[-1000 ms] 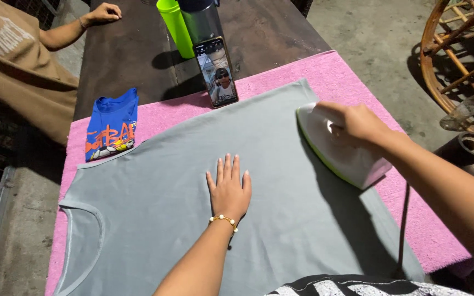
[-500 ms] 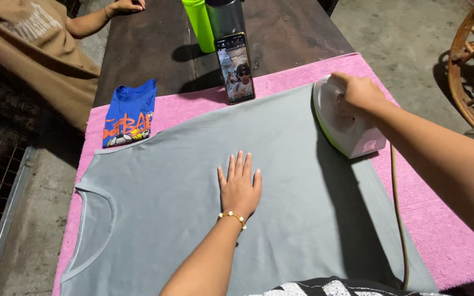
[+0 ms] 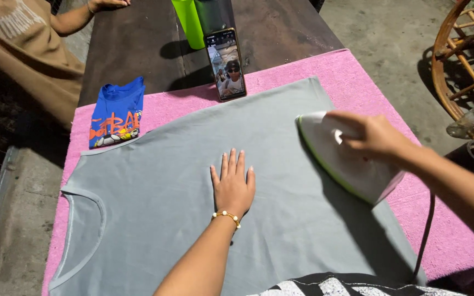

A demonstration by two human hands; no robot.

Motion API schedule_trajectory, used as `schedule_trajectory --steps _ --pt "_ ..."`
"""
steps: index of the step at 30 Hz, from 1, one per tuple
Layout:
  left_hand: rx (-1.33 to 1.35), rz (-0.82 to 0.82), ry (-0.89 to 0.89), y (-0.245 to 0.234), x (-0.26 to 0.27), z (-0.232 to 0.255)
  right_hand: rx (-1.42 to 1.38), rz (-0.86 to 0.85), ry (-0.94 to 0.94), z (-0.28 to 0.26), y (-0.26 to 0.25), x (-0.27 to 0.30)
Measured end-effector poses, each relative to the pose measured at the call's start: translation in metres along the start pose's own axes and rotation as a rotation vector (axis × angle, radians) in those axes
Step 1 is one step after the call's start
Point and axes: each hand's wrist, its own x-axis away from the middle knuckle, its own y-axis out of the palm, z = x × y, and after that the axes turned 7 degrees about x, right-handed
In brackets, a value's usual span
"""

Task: Folding a blue t-shirt and then ironing a grey tank top on a table.

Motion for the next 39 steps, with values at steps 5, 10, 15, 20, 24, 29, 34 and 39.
schedule_trajectory --steps 5,10,15,20,24,29,34,39 --pt "-0.017 0.050 0.029 0.014 -0.001 -0.009 -0.019 -0.051 -0.079 -0.056 0.013 0.035" --pt "-0.017 0.093 0.005 0.020 -0.004 -0.012 -0.028 -0.038 -0.171 -0.107 0.038 0.040" --pt "-0.008 0.090 0.020 0.015 -0.001 -0.009 0.063 -0.012 -0.138 -0.125 0.049 0.015" --pt "-0.013 0.120 0.043 0.017 -0.001 -0.011 0.137 0.060 -0.021 -0.118 0.063 -0.048" --pt "-0.029 0.134 0.047 0.018 -0.001 -0.012 0.166 0.110 -0.004 -0.112 0.068 -0.076" --pt "-0.012 0.117 0.040 0.015 -0.002 -0.010 0.167 0.072 0.054 -0.108 0.065 -0.072" --pt "-0.018 0.117 0.044 0.014 -0.002 -0.008 0.176 0.033 0.057 -0.107 0.060 -0.024" --pt "-0.019 0.098 0.036 0.013 -0.002 -0.008 0.143 -0.021 0.055 -0.117 0.048 0.039"
